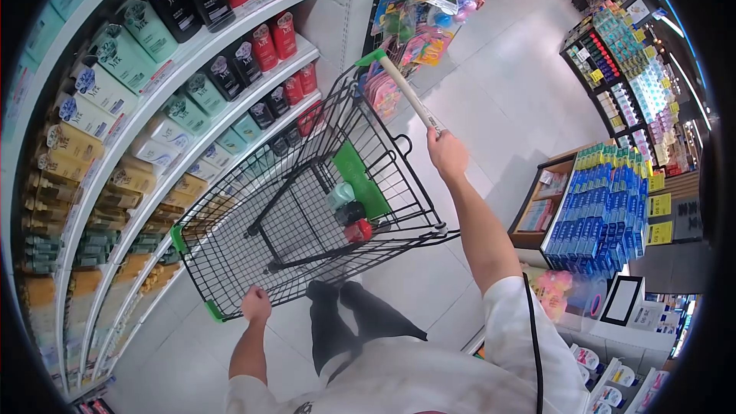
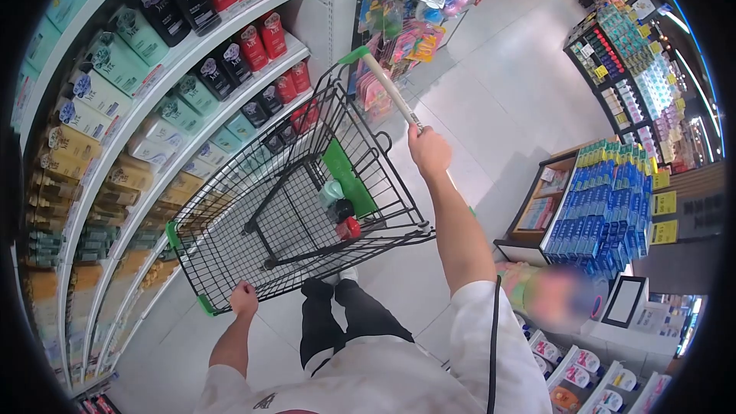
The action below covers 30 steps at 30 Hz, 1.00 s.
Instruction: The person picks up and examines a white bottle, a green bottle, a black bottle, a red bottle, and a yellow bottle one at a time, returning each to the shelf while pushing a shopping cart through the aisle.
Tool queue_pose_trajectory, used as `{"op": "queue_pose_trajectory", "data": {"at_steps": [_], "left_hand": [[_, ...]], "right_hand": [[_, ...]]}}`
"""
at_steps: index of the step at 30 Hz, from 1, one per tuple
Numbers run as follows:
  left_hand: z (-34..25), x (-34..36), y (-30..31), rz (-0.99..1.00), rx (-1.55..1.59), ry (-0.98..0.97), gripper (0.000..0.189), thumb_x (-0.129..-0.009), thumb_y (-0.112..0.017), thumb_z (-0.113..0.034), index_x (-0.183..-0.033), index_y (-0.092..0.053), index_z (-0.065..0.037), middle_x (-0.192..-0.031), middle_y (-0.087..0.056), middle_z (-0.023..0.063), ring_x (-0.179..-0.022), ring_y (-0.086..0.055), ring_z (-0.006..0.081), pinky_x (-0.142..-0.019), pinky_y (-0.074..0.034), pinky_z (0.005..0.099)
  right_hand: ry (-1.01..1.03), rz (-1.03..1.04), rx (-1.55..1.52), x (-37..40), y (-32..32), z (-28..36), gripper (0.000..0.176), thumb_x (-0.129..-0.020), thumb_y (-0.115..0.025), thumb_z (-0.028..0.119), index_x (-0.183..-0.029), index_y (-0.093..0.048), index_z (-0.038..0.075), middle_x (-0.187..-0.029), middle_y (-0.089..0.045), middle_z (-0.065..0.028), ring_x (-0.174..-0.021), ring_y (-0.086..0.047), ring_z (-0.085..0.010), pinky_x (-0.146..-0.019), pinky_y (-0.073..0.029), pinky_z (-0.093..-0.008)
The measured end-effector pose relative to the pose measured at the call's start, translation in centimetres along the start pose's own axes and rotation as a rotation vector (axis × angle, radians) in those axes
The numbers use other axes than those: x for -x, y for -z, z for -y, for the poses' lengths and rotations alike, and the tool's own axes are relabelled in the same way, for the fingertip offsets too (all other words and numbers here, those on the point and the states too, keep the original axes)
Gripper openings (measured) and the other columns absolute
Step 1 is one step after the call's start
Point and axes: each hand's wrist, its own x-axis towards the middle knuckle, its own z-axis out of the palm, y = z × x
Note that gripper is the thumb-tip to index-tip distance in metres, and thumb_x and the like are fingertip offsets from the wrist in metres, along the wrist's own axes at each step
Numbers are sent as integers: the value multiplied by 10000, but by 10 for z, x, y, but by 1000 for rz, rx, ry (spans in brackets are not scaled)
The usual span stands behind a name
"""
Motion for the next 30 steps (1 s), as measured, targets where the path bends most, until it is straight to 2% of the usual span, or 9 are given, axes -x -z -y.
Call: {"op": "queue_pose_trajectory", "data": {"at_steps": [11, 24, 30], "left_hand": [[11, -5, 4, 94, -17, 71, 137, -832, -609, -248, -858, -648, -119, -778, -689, 105, -766, -656, 347, -670, -512, 446], [52, -18, 19, 135, 4, 83, 134, -815, -612, -249, -791, -608, -117, -743, -668, 96, -747, -640, 338, -665, -496, 464], [65, -20, 26, 101, 13, 31, 150, -832, -578, -228, -759, -567, -98, -732, -656, 126, -721, -635, 358, -638, -489, 480]], "right_hand": [[34, -31, -26, 7, -1, 11, 563, -932, -418, 513, -901, -671, 11, -795, -683, -221, -765, -673, -401, -706, -525, -489], [-5, 17, -1, 28, -12, 53, 566, -923, -425, 529, -909, -672, 20, -831, -686, -220, -825, -669, -402, -755, -523, -490], [-2, 19, -3, 40, -12, 72, 551, -899, -464, 545, -923, -668, 34, -838, -689, -207, -820, -671, -393, -748, -522, -492]]}}
